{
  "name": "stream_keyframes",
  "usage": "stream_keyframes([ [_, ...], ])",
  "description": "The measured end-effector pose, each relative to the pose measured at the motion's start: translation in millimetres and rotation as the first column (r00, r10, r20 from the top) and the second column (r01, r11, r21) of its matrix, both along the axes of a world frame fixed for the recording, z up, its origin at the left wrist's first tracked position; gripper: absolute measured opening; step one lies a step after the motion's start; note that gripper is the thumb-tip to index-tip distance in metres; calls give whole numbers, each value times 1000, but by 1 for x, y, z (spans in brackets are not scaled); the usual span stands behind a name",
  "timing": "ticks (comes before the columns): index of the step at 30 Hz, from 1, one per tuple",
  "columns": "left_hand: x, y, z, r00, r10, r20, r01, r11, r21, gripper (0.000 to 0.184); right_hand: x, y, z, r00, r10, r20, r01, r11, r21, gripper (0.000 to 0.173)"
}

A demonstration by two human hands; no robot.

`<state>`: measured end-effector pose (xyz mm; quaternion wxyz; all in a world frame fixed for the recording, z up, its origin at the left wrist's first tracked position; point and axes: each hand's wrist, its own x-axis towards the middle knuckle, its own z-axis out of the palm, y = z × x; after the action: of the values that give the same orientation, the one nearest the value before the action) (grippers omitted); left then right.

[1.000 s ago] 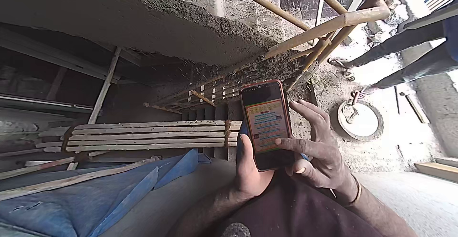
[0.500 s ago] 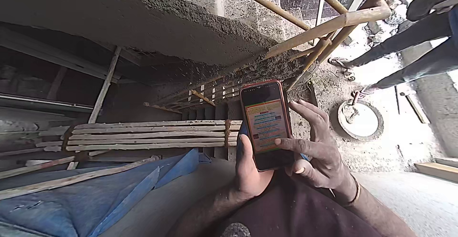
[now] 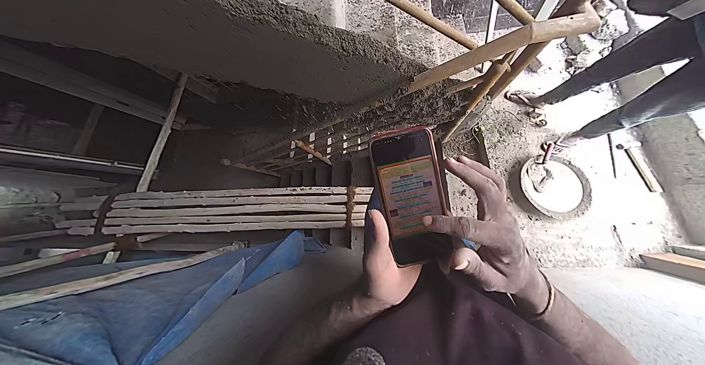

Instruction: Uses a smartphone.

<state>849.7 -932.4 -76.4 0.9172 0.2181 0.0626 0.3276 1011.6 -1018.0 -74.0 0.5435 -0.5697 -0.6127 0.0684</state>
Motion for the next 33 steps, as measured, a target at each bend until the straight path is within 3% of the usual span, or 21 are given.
stream_keyframes([
  [33, 1, 0, 0, 1000, 15, -13, -16, 1000, -13, 59, 1, 0, 2, 1000, 7, -1, -7, 1000, -5, 47],
])
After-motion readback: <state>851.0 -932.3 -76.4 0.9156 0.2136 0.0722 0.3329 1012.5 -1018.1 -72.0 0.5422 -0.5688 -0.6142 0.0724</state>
